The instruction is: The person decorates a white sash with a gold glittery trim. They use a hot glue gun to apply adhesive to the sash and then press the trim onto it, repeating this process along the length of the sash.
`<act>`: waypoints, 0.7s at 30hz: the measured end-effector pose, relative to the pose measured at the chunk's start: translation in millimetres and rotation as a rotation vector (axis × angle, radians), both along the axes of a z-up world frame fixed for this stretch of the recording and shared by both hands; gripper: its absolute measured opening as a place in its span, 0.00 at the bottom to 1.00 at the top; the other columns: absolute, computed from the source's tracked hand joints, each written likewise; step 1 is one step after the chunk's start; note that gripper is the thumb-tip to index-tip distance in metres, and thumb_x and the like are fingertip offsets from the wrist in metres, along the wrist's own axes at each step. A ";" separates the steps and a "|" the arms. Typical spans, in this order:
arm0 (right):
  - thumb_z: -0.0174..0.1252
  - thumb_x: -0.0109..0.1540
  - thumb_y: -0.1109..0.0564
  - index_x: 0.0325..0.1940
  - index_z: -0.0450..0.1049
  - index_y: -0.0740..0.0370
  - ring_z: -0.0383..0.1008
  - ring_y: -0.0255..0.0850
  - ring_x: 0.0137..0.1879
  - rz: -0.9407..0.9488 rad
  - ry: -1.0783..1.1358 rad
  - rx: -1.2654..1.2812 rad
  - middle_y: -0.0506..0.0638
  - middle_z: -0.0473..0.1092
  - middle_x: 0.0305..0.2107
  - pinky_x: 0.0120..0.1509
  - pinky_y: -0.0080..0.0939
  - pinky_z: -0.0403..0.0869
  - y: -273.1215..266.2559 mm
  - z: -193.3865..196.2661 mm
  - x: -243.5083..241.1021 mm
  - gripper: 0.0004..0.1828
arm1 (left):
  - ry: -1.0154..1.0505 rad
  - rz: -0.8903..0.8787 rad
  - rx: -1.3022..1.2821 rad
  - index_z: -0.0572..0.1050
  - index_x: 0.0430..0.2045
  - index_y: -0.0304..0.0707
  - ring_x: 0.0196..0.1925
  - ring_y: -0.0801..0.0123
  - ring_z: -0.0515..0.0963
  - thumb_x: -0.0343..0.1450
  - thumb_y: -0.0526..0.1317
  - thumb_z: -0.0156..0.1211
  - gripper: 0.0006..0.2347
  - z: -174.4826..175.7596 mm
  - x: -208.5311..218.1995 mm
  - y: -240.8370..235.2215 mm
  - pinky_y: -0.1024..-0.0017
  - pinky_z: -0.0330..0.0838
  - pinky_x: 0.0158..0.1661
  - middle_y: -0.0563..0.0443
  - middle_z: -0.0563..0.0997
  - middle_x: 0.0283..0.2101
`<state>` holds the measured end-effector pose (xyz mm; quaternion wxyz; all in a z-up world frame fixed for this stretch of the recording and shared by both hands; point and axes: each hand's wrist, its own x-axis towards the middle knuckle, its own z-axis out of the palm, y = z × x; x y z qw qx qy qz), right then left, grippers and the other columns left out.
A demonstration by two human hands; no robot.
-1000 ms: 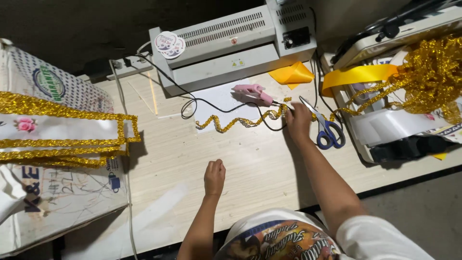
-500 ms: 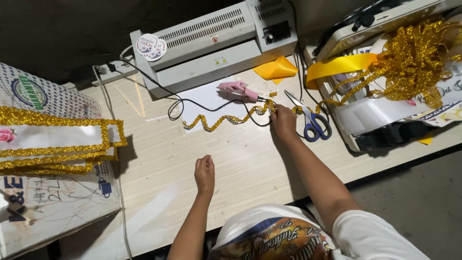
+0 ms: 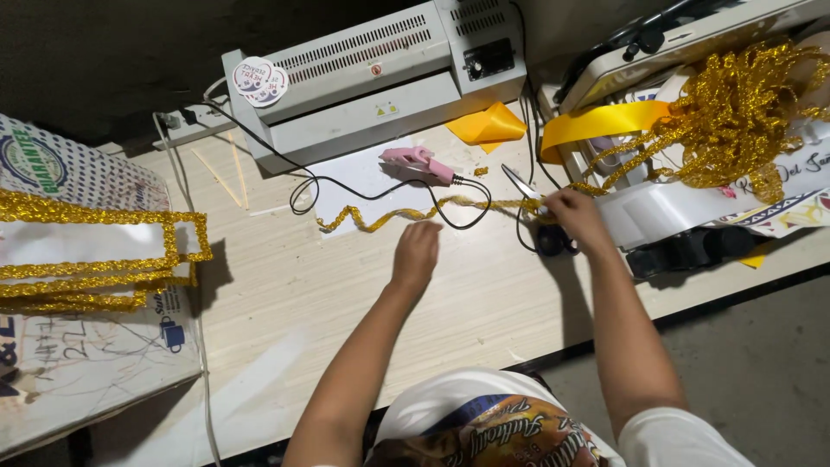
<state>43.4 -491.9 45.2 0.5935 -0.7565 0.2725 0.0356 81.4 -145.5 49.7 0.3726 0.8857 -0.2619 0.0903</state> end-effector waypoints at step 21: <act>0.55 0.65 0.63 0.54 0.78 0.65 0.73 0.50 0.51 0.223 -0.323 -0.786 0.61 0.75 0.44 0.58 0.48 0.72 -18.3 40.0 -33.5 0.14 | 0.236 -0.494 -0.007 0.78 0.41 0.33 0.40 0.54 0.82 0.73 0.31 0.56 0.06 68.0 -52.7 -143.0 0.64 0.78 0.40 0.40 0.79 0.40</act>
